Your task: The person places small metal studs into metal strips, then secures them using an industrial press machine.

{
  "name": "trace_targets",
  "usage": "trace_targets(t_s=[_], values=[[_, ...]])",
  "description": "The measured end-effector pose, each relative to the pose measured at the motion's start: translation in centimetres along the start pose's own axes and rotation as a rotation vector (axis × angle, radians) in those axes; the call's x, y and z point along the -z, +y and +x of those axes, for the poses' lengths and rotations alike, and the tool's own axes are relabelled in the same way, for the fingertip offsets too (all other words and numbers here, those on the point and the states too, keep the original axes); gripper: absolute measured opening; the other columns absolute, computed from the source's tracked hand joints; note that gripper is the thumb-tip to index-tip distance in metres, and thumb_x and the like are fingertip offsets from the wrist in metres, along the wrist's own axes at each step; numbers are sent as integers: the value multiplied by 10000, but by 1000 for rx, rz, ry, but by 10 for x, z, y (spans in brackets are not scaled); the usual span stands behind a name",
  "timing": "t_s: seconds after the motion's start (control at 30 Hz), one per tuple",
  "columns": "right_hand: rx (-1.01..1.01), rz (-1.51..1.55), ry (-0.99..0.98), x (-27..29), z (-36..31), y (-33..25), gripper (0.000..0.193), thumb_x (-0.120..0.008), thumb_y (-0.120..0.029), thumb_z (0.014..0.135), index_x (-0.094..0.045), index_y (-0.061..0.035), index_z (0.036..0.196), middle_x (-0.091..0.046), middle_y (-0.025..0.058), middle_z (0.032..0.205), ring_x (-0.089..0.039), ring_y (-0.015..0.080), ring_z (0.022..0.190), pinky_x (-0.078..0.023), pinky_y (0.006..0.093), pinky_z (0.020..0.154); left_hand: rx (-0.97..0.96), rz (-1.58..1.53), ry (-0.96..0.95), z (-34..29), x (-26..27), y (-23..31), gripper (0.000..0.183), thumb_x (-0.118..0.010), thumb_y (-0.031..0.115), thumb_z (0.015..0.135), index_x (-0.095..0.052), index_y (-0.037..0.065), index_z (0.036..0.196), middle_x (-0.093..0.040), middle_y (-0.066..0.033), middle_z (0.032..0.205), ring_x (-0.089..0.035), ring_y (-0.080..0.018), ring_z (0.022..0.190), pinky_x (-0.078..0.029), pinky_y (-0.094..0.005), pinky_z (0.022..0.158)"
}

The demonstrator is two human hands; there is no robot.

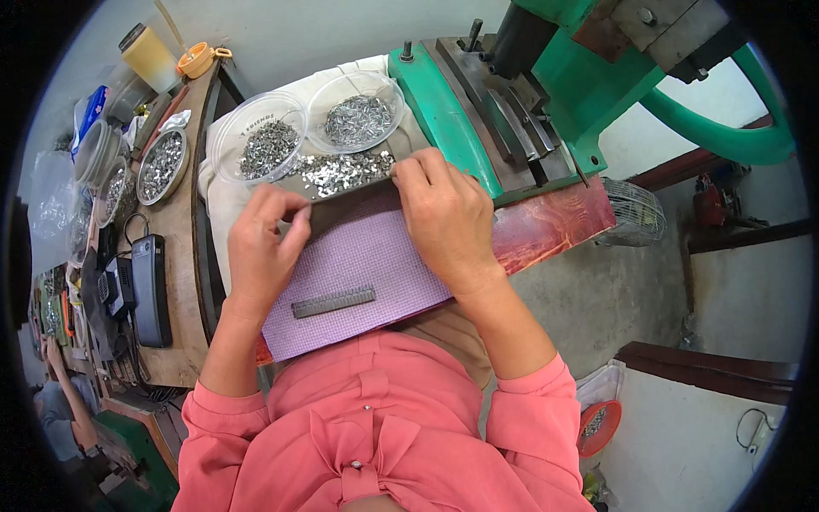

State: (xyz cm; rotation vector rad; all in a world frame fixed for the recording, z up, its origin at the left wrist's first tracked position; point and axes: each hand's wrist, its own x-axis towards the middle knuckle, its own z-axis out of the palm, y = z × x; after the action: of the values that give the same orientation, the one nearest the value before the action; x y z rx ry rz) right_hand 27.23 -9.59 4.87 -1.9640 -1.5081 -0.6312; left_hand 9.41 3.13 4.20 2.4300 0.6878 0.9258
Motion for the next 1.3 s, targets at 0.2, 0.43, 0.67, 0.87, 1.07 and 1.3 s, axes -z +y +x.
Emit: trace_targets(t_s=[0.2, 0.43, 0.67, 0.87, 1.07, 1.3], values=[[28, -57, -284, 21, -38, 3, 105, -702, -117, 818, -628, -95, 889, -599, 40, 845, -624, 247, 791, -500, 390, 673, -163, 37, -287, -33, 19, 7, 128, -731, 79, 791, -640, 31, 867, -566, -106, 844, -603, -304, 742, -487, -396, 639], [-9, 425, -415, 38, -72, -46, 342, -763, -182, 794, -683, -97, 1116, -589, 72, 946, -569, 271, 896, -499, 382, 804, -62, 55, -463, -80, 46, 12, 349, -782, 134, 763, -659, 30, 1073, -601, -117, 966, -593, -305, 859, -493, -399, 714], [-20, 433, -424, 20, -75, -42, 308, -769, -146, 783, -679, -79, 1070, -579, 79, 969, -556, 287, 921, -488, 391, 810, -83, 61, -352, -78, 34, 7, 293, -761, 88, 771, -664, 40, 1043, -600, -99, 963, -600, -293, 855, -491, -399, 721], [-66, 450, -351, 19, -54, -20, 241, -762, -136, 792, -699, -68, 1015, -598, 83, 929, -577, 287, 889, -489, 398, 798, -108, 112, -246, -68, 13, 6, 281, -763, 99, 771, -670, 53, 1032, -602, -77, 952, -599, -272, 839, -487, -393, 715], [-82, 177, -278, 4, -43, -7, 147, -764, -87, 776, -734, -81, 920, -618, 61, 852, -599, 263, 832, -480, 393, 725, -54, -23, -274, -61, 15, 3, 221, -753, 92, 789, -662, 48, 985, -594, -74, 932, -602, -273, 843, -501, -392, 722], [-111, 214, -361, -2, -27, -7, 95, -761, -121, 785, -694, -80, 839, -577, 57, 853, -585, 258, 846, -459, 384, 736, 18, 63, -152, -22, 14, -16, 186, -678, 8, 843, -664, 21, 1028, -631, -139, 951, -633, -337, 885, -508, -419, 755]])
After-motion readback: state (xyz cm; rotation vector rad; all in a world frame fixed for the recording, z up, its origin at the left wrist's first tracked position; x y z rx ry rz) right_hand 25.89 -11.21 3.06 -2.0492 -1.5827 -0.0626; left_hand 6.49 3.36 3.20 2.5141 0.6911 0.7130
